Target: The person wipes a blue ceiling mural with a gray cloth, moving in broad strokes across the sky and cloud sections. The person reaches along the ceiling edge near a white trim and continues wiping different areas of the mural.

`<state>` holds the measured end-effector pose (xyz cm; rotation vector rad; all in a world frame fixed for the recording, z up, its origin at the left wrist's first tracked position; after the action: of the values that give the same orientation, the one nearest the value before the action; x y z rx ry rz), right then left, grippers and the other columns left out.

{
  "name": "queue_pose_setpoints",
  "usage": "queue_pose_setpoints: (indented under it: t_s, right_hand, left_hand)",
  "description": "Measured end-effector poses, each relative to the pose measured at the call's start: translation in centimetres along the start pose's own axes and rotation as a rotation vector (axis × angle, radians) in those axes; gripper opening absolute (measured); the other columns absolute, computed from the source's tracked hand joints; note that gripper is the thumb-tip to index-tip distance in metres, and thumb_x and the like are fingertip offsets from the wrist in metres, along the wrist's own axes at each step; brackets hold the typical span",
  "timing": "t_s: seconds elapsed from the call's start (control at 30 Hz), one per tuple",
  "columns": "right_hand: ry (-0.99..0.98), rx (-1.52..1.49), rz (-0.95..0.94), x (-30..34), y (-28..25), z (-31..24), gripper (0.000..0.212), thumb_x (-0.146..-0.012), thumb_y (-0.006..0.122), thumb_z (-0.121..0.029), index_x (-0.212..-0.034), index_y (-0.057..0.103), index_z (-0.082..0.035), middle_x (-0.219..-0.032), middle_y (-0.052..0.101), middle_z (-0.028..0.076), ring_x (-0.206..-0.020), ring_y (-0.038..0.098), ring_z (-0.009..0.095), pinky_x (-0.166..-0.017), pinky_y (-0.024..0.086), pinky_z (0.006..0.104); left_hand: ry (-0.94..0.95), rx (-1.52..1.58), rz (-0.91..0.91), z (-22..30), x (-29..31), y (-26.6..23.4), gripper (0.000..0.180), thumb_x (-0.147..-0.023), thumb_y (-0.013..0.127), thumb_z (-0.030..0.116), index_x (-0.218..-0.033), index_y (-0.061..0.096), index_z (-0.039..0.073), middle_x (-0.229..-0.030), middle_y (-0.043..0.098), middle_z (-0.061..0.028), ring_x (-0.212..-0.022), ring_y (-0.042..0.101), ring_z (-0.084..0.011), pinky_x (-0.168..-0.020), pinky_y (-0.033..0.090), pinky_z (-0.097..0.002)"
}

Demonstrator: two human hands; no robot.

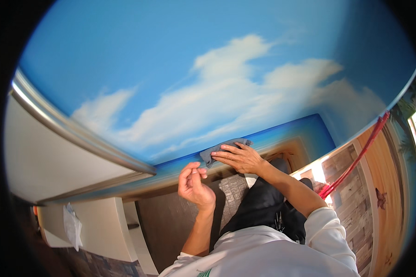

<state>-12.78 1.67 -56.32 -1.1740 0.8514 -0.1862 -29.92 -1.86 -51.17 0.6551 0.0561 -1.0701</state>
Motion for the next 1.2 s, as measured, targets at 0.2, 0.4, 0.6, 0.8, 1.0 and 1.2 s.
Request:
queue_pose_setpoints:
  t_s: [0.2, 0.4, 0.6, 0.8, 1.0, 1.2]
  right_hand:
    - [0.141, 0.34, 0.481, -2.7, -11.4, 4.3, 0.051, -0.093, 0.059, -0.023, -0.144, 0.062, -0.031, -0.161, 0.047, -0.004, -0.157, 0.025, 0.031, -0.128, 0.0, 0.0564]
    - [0.396, 0.293, 0.74, -2.4, -16.5, 7.4, 0.045, -0.085, 0.071, -0.021, -0.13, 0.068, -0.019, -0.157, 0.049, 0.013, -0.152, 0.028, 0.049, -0.124, 0.008, 0.0658]
    - [0.542, 0.152, 0.503, 2.0, -5.9, 2.4, 0.045, -0.084, 0.073, -0.026, -0.127, 0.067, -0.013, -0.147, 0.052, 0.02, -0.142, 0.035, 0.057, -0.115, 0.021, 0.0748]
    - [0.77, 0.145, 0.467, 6.0, -2.8, 5.0, 0.048, -0.087, 0.072, -0.026, -0.131, 0.063, -0.008, -0.15, 0.047, 0.027, -0.144, 0.034, 0.055, -0.119, 0.021, 0.0689]
    - [1.039, 0.065, 0.929, 13.3, -8.4, 14.0, 0.067, -0.102, 0.055, -0.025, -0.156, 0.032, 0.006, -0.166, 0.016, 0.035, -0.152, 0.013, 0.058, -0.124, 0.013, 0.0621]
    - [1.389, -0.128, 1.116, 15.1, -11.1, 18.3, 0.067, -0.111, 0.034, -0.036, -0.162, 0.019, 0.005, -0.17, 0.009, 0.03, -0.156, 0.006, 0.05, -0.127, 0.009, 0.0525]
  left_hand:
    - [-0.098, 0.018, -0.061, -1.3, 0.3, 1.7, 0.011, -0.098, 0.057, -0.004, -0.102, 0.067, -0.002, -0.103, 0.072, -0.0139, -0.073, 0.063, -0.0128, -0.062, 0.049, -0.0254]
    - [-0.257, -0.086, -0.285, -3.7, 0.6, 4.7, 0.013, -0.098, 0.059, 0.0, -0.106, 0.069, 0.003, -0.103, 0.073, -0.0089, -0.078, 0.064, -0.0129, -0.063, 0.049, -0.0256]
    - [-0.334, -0.106, -0.31, -5.4, 1.4, 4.8, 0.013, -0.099, 0.061, 0.002, -0.109, 0.068, 0.003, -0.105, 0.074, -0.0078, -0.08, 0.065, -0.012, -0.065, 0.049, -0.0246]
    - [-0.328, -0.185, -0.43, -6.4, 1.3, 6.0, 0.014, -0.1, 0.061, 0.007, -0.112, 0.067, 0.004, -0.108, 0.074, -0.0079, -0.085, 0.065, -0.0129, -0.067, 0.049, -0.0255]
    - [-0.279, -0.383, -0.494, -8.3, 0.7, 8.4, 0.018, -0.098, 0.061, 0.002, -0.115, 0.066, -0.003, -0.108, 0.075, -0.0105, -0.098, 0.068, -0.0152, -0.078, 0.053, -0.0284]
    - [-0.275, -0.327, -0.606, -9.2, 0.6, 11.4, 0.02, -0.1, 0.063, 0.004, -0.116, 0.064, -0.009, -0.101, 0.077, -0.0152, -0.09, 0.07, -0.0152, -0.078, 0.054, -0.0271]
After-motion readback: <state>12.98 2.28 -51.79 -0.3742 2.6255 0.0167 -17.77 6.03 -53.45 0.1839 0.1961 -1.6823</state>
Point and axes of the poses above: each hand's wrist, its own x-axis away from the middle knuckle, its own y-axis out of the palm, z = x × y, the point moved 10 cm from there along -x, towards the middle knuckle
